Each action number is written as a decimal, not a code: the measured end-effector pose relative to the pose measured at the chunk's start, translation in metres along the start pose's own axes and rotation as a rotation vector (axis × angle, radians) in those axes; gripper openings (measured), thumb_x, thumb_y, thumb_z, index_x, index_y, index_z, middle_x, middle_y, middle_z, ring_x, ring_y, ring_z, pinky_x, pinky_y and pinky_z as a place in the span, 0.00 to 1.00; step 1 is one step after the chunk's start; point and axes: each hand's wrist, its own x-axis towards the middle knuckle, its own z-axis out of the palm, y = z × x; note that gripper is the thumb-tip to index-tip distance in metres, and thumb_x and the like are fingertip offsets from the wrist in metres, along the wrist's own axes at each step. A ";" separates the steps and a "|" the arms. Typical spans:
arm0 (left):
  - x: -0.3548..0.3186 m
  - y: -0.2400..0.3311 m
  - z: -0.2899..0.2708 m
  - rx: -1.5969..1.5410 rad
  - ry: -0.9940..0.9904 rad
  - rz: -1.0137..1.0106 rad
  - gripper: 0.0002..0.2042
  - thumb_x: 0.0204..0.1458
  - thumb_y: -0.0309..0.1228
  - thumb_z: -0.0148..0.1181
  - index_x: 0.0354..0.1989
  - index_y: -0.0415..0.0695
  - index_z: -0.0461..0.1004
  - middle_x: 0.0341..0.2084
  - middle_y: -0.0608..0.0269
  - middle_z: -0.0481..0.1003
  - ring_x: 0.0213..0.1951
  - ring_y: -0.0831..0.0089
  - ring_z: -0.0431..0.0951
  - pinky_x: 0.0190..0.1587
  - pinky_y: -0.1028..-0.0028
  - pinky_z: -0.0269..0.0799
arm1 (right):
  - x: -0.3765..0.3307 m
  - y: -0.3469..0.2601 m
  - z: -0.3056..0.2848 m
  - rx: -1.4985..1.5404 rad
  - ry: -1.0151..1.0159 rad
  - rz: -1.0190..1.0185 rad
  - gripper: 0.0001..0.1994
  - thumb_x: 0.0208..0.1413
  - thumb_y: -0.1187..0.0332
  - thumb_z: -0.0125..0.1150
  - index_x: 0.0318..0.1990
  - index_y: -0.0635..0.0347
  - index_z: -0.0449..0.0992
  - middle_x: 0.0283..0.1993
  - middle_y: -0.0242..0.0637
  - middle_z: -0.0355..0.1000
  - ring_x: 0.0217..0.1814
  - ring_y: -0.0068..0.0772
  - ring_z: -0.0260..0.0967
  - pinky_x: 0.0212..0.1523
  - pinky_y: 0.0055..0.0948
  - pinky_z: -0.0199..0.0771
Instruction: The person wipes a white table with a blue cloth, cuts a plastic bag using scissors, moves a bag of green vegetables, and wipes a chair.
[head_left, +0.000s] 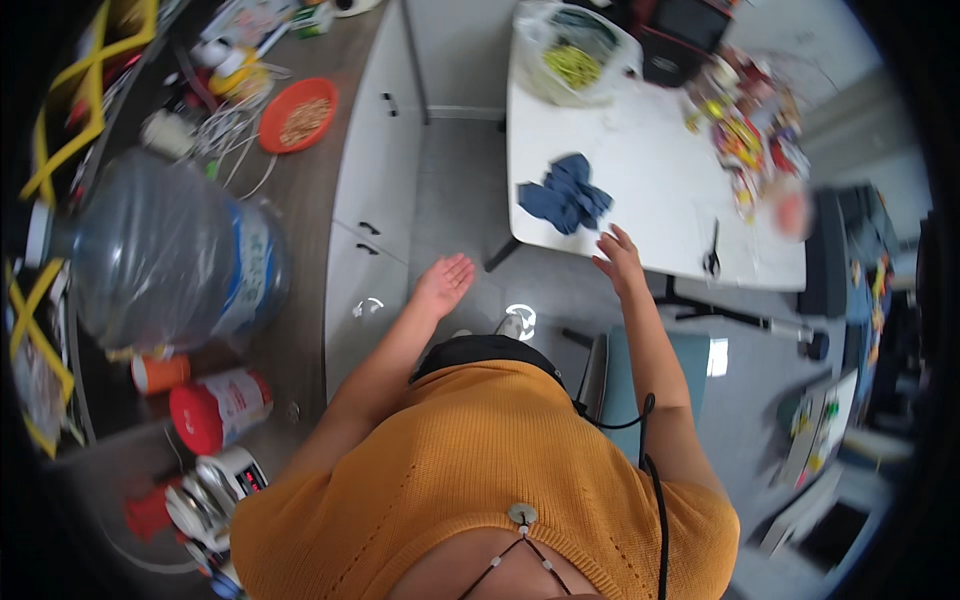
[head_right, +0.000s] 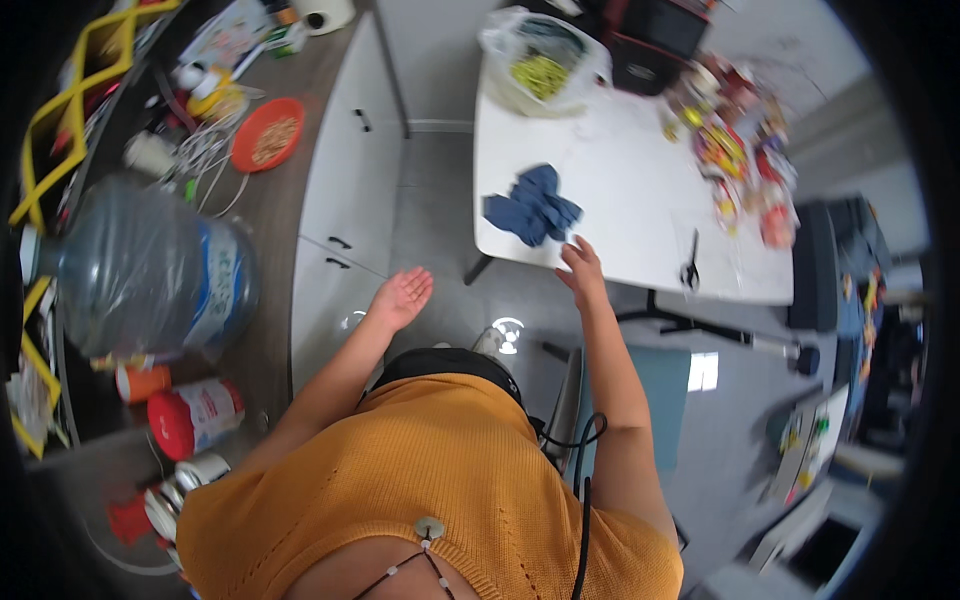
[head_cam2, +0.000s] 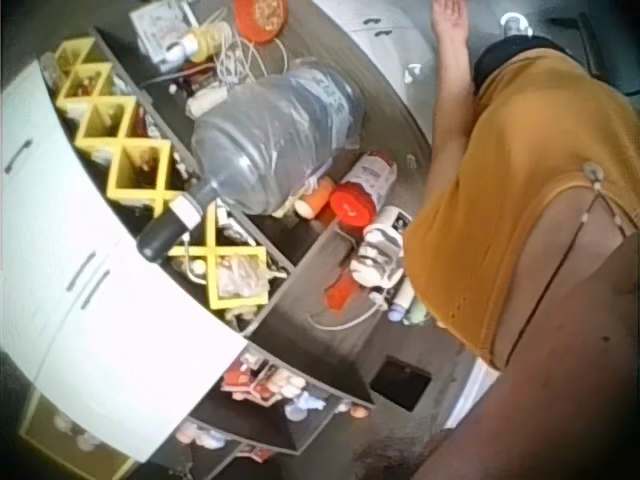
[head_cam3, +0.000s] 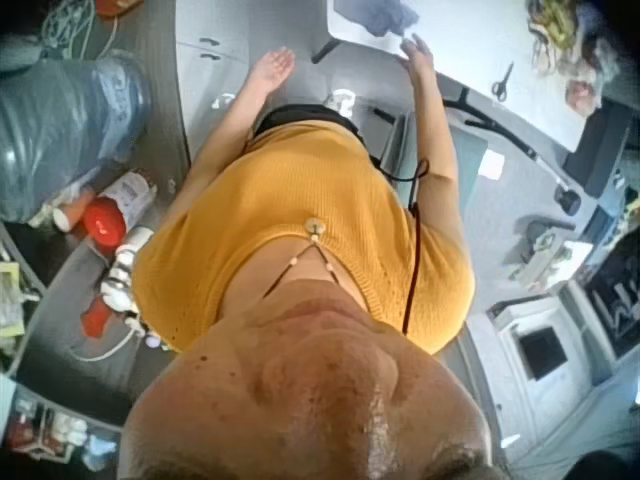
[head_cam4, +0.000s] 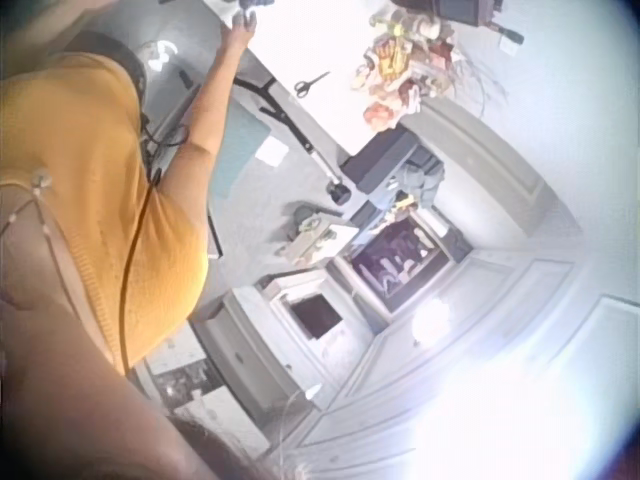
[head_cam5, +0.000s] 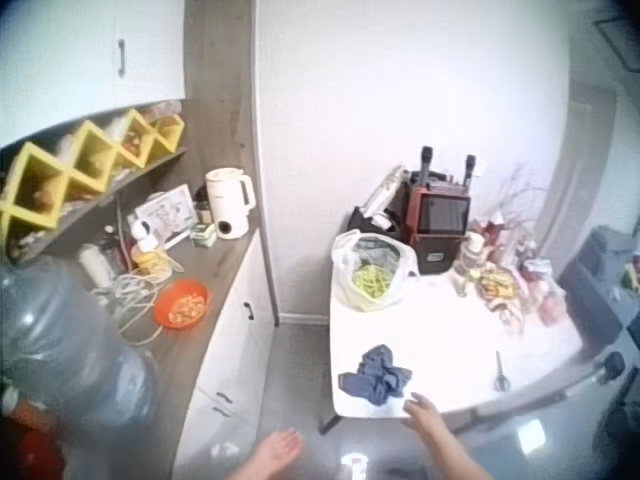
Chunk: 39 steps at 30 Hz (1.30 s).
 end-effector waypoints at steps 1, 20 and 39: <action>-0.002 -0.004 -0.002 0.034 -0.003 -0.036 0.15 0.53 0.37 0.40 0.40 0.37 0.65 0.38 0.56 0.67 0.43 0.65 0.66 0.47 0.68 0.63 | -0.016 0.007 -0.006 0.024 -0.024 0.007 0.24 0.49 0.65 0.52 0.54 0.58 0.56 0.52 0.39 0.58 0.51 0.30 0.58 0.44 0.33 0.65; -0.019 -0.136 0.006 0.483 -0.116 -0.430 0.11 0.50 0.39 0.47 0.27 0.43 0.65 0.21 0.66 0.65 0.25 0.74 0.64 0.27 0.76 0.63 | -0.327 0.155 -0.090 0.664 0.630 -0.074 0.10 0.52 0.68 0.47 0.42 0.58 0.67 0.35 0.33 0.69 0.33 0.22 0.68 0.30 0.19 0.70; 0.004 -0.055 0.071 0.265 -0.141 -0.093 0.07 0.50 0.28 0.46 0.35 0.38 0.67 0.24 0.64 0.66 0.28 0.74 0.67 0.33 0.77 0.67 | -0.124 0.026 -0.030 0.095 0.072 -0.109 0.06 0.51 0.68 0.49 0.34 0.59 0.69 0.26 0.26 0.66 0.27 0.15 0.63 0.27 0.15 0.65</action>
